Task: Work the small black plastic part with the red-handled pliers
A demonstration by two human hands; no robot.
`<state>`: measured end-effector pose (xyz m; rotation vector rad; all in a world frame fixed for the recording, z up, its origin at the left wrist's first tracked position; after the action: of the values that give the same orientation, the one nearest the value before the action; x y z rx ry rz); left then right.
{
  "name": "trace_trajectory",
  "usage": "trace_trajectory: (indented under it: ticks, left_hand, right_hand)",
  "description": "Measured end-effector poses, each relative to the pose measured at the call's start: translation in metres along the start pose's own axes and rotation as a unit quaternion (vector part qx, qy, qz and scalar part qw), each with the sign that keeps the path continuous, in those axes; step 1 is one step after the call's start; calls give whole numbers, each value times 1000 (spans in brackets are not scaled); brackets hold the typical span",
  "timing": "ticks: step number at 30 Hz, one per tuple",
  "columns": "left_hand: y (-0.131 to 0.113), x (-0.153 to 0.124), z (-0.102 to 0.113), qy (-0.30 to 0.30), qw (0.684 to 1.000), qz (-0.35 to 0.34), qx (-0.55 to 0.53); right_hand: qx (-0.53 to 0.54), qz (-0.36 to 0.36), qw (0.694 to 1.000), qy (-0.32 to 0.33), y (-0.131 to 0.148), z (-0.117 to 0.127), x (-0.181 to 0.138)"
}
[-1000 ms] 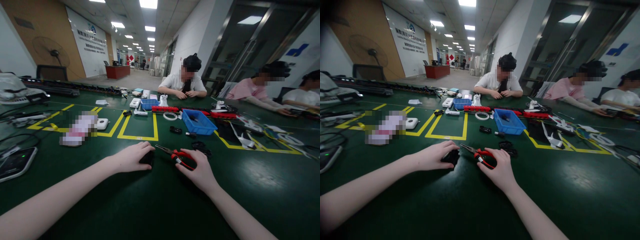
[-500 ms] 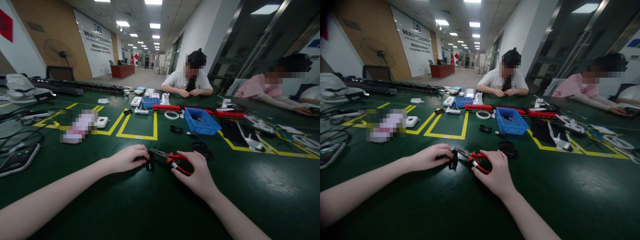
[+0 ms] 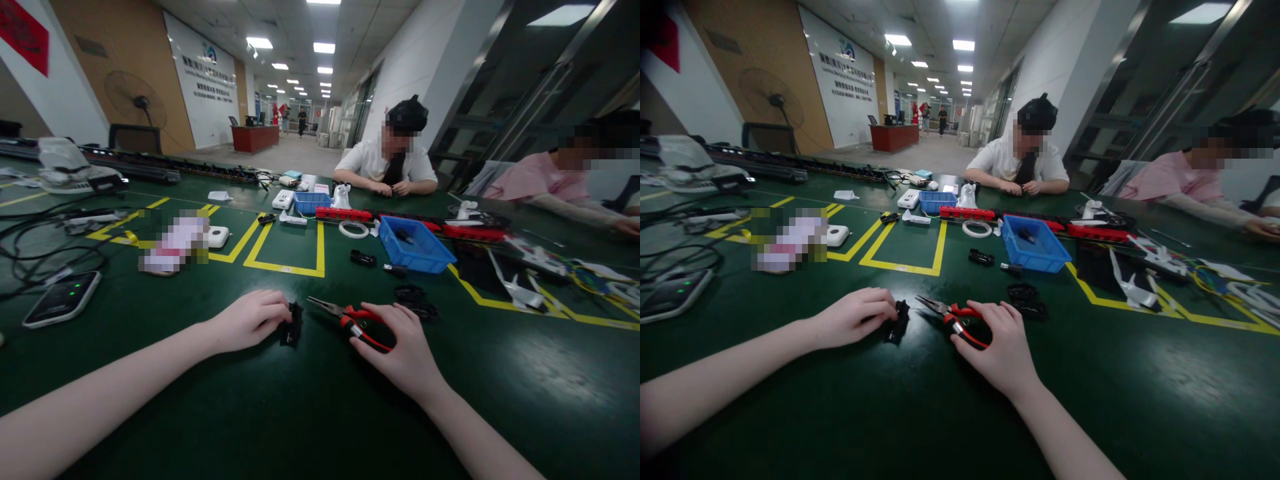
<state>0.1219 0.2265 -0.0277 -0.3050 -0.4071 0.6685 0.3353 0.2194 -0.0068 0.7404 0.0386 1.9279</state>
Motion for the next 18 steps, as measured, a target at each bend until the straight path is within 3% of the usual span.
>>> trace_trajectory:
  ticks: [11,18]
  left_hand:
    - [4,0,18,-79,996,10,-47]
    - [-1,3,0,16,997,-9,-74]
  right_hand:
    - [-57,53,997,-17,15,1,-2]
    - [-60,64,996,-32,14,3,-2]
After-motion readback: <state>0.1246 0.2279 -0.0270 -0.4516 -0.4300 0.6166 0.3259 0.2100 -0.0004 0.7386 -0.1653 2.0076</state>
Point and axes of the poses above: each hand's wrist, its own x-axis towards the middle knuckle, its own z-axis out of the back of the hand, y = z × x, the point moved 10 cm from there along x, towards the middle knuckle, and after that the axes turned 3 degrees about -y, right-handed, at the moved point
